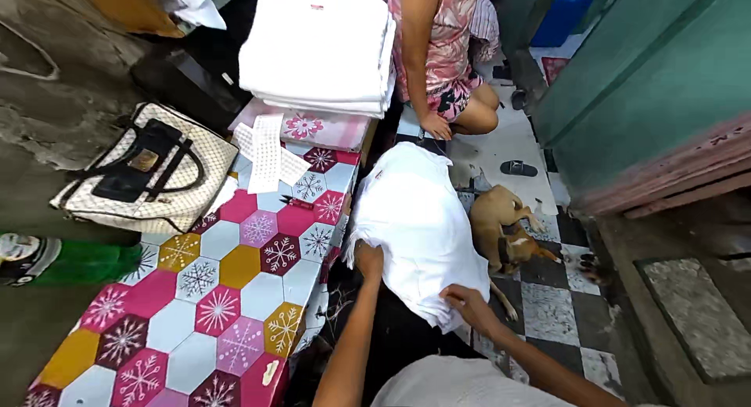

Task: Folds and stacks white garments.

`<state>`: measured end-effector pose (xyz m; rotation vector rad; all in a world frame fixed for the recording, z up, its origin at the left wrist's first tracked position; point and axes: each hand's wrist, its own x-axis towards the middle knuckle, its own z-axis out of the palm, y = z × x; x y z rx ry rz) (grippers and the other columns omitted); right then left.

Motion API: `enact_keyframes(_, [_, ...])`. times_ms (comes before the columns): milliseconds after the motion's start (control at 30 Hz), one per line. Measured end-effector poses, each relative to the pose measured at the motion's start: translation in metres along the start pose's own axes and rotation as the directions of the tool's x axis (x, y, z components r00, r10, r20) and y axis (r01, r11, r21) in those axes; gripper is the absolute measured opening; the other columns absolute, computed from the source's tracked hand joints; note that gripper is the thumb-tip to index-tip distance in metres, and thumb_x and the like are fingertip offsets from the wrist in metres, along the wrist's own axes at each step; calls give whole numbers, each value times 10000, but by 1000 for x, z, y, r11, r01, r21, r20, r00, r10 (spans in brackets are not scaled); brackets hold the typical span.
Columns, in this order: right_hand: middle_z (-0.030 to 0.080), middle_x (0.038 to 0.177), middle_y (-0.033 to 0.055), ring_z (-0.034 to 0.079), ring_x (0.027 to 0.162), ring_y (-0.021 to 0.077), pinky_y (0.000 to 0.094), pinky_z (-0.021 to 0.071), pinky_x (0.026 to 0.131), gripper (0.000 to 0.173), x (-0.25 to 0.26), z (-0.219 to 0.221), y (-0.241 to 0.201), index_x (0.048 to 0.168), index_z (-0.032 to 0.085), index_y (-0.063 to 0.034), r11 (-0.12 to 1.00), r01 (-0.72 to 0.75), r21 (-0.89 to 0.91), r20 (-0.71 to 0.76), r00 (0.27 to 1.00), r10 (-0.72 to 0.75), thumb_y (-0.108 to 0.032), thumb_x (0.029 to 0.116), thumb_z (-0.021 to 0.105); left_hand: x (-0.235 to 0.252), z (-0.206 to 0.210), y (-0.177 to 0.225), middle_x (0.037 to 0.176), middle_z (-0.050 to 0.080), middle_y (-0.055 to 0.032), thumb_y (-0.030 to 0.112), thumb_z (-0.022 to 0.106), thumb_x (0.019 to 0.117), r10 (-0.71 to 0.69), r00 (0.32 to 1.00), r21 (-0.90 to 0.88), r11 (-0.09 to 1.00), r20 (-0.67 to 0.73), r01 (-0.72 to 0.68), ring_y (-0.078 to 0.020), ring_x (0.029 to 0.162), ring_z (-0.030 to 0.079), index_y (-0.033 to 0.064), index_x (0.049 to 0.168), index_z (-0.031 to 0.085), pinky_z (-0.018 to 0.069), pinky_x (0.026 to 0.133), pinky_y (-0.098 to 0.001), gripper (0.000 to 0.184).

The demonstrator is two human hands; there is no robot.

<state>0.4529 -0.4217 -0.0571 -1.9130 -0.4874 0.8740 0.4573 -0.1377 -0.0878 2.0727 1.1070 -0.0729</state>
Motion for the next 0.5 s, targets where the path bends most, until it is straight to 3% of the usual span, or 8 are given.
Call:
enact_keyframes(67, [675,1235,248,657,1172,366,488,500,1060,252,7,-15,30,1193,690,60,935,-14,-356,18,1000,22,-1,955,629,-49,16,1,1472,485,-323,152,677,929,276,961,87,958,-14,-274,-503,1377,448,-36,1402,572,353,1118,-654,520])
enact_keyframes(133, [581,1378,282,550,1312,429,544,443,1115,400,10,-18,58,1266,647,51,866,-32,-499,124,986,108,33,871,712,-98,42,0,1350,603,-258,225,693,950,466,835,23,870,291,-493,-409,1290,565,-25,1249,663,456,1094,-549,390])
enact_keyframes(200, [559,1404,288,515,1345,444,562,450,1105,450,9,-13,73,1253,663,39,832,22,-554,162,983,82,-7,821,780,-127,73,-6,1291,625,-267,301,735,925,485,590,-23,784,646,-620,-414,1268,568,-39,1144,709,438,1099,-566,406])
enact_keyframes(267, [555,1412,274,505,1357,436,570,460,1087,482,9,-11,71,1263,670,3,793,32,-609,173,981,93,-90,816,825,-135,82,-8,1295,626,-274,290,724,921,423,477,30,723,771,-690,-446,1287,542,-20,1185,707,389,1102,-627,408])
enact_keyframes(333, [568,1382,306,513,1334,480,616,460,1072,455,2,-9,67,1240,689,17,775,63,-629,161,986,50,-112,827,828,-136,66,-1,1220,665,-281,232,733,932,449,467,-9,728,761,-686,-455,1218,596,-46,1135,720,444,1046,-636,345])
enact_keyframes(400, [595,1297,368,539,1275,539,624,442,1090,332,-8,-6,65,1168,710,70,766,261,-587,198,964,-177,-95,886,766,-147,48,3,1182,686,-261,200,734,933,474,541,-14,761,695,-649,-428,1175,629,-53,1083,723,484,1008,-614,295])
enact_keyframes(467, [636,1067,436,635,1062,567,543,490,1048,264,-9,-2,30,1025,695,179,597,646,-476,338,761,-554,-72,954,657,-159,34,9,1170,695,-247,163,722,939,435,629,31,807,644,-590,-408,1150,646,-54,1092,721,502,985,-601,266])
enact_keyframes(500, [682,902,374,702,919,460,414,528,983,294,-12,8,-27,899,708,175,454,751,-480,451,655,-607,-95,966,611,-161,24,11,1147,702,-250,137,715,939,414,672,38,835,614,-549,-406,1122,660,-65,1095,719,510,966,-599,255])
